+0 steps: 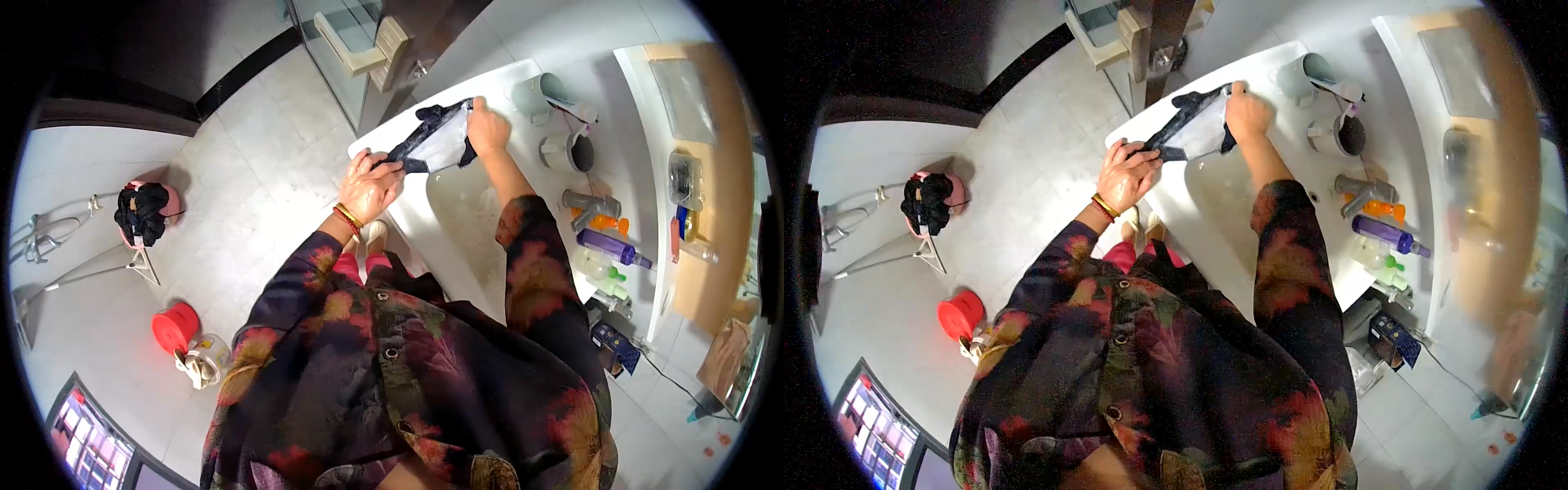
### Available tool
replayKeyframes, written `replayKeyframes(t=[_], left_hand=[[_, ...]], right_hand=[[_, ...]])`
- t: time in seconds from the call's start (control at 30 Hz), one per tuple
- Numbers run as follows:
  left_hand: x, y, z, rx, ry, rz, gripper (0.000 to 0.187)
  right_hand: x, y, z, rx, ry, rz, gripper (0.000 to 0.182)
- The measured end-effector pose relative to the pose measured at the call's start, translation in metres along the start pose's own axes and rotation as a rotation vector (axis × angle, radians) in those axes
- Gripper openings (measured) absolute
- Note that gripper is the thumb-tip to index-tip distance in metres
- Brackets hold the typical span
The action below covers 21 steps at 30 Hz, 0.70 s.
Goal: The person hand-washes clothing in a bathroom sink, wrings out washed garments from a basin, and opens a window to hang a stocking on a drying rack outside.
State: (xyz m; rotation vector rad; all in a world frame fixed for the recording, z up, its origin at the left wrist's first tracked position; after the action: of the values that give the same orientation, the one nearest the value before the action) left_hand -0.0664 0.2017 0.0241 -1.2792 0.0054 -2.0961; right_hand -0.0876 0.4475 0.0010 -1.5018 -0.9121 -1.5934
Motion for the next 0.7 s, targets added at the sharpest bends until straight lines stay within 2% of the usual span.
replayKeyframes(t=[0.07,0.17,0.27,0.3,0.37,0.47,0.5,0.53,0.63,0.67,0.7], left_hand=[[-0.001,0.0,-0.001,-0.006,0.003,0.007,0.023],[0.0,0.002,-0.003,0.0,0.017,0.013,0.022],[-0.002,-0.001,-0.001,-0.015,0.035,0.033,0.021],[-0.001,-0.003,-0.001,-0.014,0.031,0.045,0.02],[0.002,0.01,0.001,0.0,0.013,0.038,0.019],[0.003,-0.002,0.002,-0.029,-0.023,0.076,0.018],[0.003,-0.002,0.001,-0.015,-0.015,0.069,0.019],[0.004,-0.003,0.0,-0.015,-0.015,0.07,0.019],[-0.001,-0.001,-0.002,-0.007,-0.007,0.045,0.019],[-0.001,-0.002,-0.003,-0.008,-0.003,0.052,0.018],[0.0,-0.006,-0.004,-0.007,-0.009,0.069,0.018]], right_hand=[[0.017,0.013,-0.01,0.075,-0.064,0.126,0.019],[0.033,0.061,-0.059,0.085,-0.2,-0.077,0.019],[0.003,0.096,-0.106,0.412,-0.121,0.134,0.014],[0.005,0.081,-0.091,0.336,-0.109,0.189,0.012],[-0.012,0.04,-0.051,0.163,-0.098,0.084,0.016],[0.005,0.003,0.007,-0.003,-0.065,-0.012,0.019],[0.0,0.01,-0.003,0.039,-0.114,0.006,0.019],[0.022,0.033,-0.036,0.005,-0.143,-0.062,0.021],[0.033,0.081,-0.1,0.333,-0.383,0.397,0.018],[0.007,0.081,-0.098,0.309,-0.113,0.146,0.016],[-0.003,0.06,-0.077,0.17,-0.01,0.129,0.014]])
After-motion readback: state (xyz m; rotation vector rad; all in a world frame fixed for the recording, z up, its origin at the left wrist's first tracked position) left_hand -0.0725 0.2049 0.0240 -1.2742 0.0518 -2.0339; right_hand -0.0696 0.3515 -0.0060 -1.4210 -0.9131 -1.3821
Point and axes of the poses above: each hand's wrist, its own y-axis away from the middle knuckle, its own x-axis out of the back of the hand, z = x × y, the point moved 8 cm from there along -y, towards the middle knuckle, and after that the axes turned 1 degree about z, right-handed, at the moved point
